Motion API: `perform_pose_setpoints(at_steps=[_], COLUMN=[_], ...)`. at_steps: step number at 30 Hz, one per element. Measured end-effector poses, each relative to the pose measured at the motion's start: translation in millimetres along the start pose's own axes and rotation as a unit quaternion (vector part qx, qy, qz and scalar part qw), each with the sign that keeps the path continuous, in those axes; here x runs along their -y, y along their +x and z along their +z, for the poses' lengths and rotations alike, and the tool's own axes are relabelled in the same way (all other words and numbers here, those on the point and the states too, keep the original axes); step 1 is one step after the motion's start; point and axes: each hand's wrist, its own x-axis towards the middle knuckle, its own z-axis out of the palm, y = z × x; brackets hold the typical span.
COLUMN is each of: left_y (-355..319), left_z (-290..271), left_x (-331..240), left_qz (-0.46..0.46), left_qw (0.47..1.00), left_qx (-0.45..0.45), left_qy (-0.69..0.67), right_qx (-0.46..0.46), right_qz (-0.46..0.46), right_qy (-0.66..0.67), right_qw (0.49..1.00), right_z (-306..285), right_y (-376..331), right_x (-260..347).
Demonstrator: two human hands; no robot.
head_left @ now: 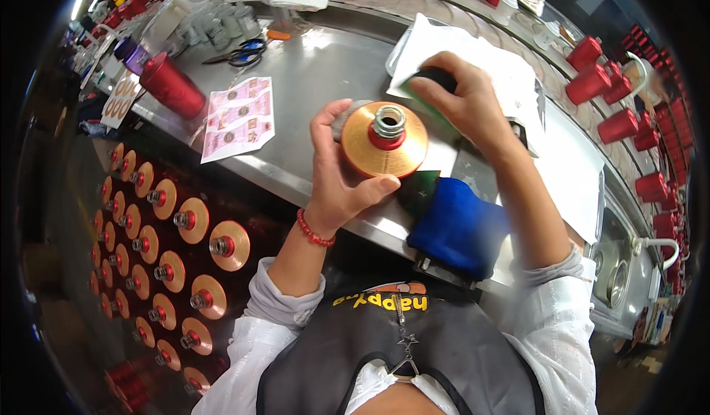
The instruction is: The person applies a red label to a red cylindrical bottle, smooths it with a green card, and uses a wooden stick to press the edges. They then place a gold circular sticker on the bottle neck and smooth it. The process is repeated for a second bottle.
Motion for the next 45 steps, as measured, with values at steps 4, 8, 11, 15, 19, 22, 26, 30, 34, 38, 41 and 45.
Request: perform_pose_setpoints(at_steps=[4,8,11,15,19,22,26,30,34,38,41,45], left_y=[2.3,5.4,-5.9,-1.1,2.0,4.2,9.6,-1.9,5.6,7.1,7.2,10.2], left_z=[-9.0,-24.4,-11.6,-5.7,-11.2,-16.0,-29.3,-12.4,-9.3,-7.9,-10.0,-19.1], left_x=[5.1,-5.8,12.6,15.7,11.5,12.6,8.6,5.4,6.1,4.1,2.1,0.3], left_qz=[0.012,-0.034,0.088,0.045,0.008,-0.002,0.016,0.05,-0.001,-0.035,-0.051,-0.065], left_qw=[0.999,0.993,0.958,0.989,0.995,0.997,0.989,0.977,0.993,0.998,0.998,0.997], left_qx=[0.021,0.062,-0.032,-0.051,-0.025,-0.008,0.03,-0.038,-0.035,-0.011,-0.005,0.037], left_qy=[0.024,0.097,0.271,0.129,0.097,0.072,0.143,0.204,0.117,0.043,0.024,0.011], right_qx=[0.051,-0.005,0.046,0.008,0.031,0.066,0.032,0.1,0.031,0.139,0.174,0.107], right_qz=[-0.047,0.097,0.062,0.034,-0.024,0.064,0.035,0.058,-0.047,-0.065,-0.065,-0.087], right_qy=[0.208,0.252,0.222,0.148,0.071,0.302,0.099,0.206,0.049,0.07,0.156,0.015], right_qw=[0.976,0.963,0.972,0.988,0.997,0.949,0.994,0.972,0.997,0.986,0.97,0.99], right_z=[3.0,-5.3,12.6,1.5,10.6,5.8,3.7,17.1,7.6,5.8,5.6,14.0], right_y=[-4.6,-2.5,-8.2,8.2,18.2,16.2,16.6,14.7,31.6,41.7,49.3,59.9], right_x=[12.8,9.4,11.4,3.5,2.2,10.8,5.3,2.6,3.9,10.0,10.2,4.3])
